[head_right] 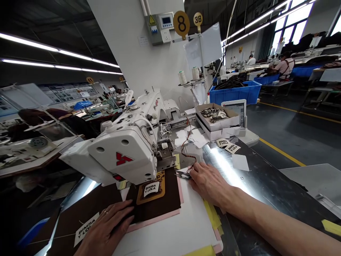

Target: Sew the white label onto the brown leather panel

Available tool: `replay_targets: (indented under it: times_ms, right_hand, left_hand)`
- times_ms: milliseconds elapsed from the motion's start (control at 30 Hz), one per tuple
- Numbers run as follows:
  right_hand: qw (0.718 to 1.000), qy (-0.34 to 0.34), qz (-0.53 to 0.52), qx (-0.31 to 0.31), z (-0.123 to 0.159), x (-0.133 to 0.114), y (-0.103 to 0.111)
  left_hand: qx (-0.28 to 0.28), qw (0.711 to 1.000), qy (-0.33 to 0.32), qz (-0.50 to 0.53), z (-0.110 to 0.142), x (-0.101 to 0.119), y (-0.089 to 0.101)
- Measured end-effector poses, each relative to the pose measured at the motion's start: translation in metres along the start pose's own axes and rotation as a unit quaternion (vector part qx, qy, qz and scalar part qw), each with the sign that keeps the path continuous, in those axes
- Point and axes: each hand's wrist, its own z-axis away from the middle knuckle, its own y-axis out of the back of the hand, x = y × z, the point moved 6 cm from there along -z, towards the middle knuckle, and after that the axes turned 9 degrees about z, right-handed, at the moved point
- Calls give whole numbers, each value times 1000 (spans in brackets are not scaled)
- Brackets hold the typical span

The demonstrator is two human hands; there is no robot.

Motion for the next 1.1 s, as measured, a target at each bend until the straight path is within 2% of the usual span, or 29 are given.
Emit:
replay_targets:
  times_ms: [567, 833, 1100]
  right_hand:
    - [1000, 7, -11, -25, 0, -1, -1]
    - [1000, 11, -8, -26, 1, -1, -2]
    - [1000, 12, -7, -19, 0, -1, -3]
  left_hand:
    - [-7, 1000, 11, 1, -2, 3, 1]
    - [-27, 999, 23, 11, 4, -2, -4]
    - [-21, 999, 24, 7, 1, 1, -2]
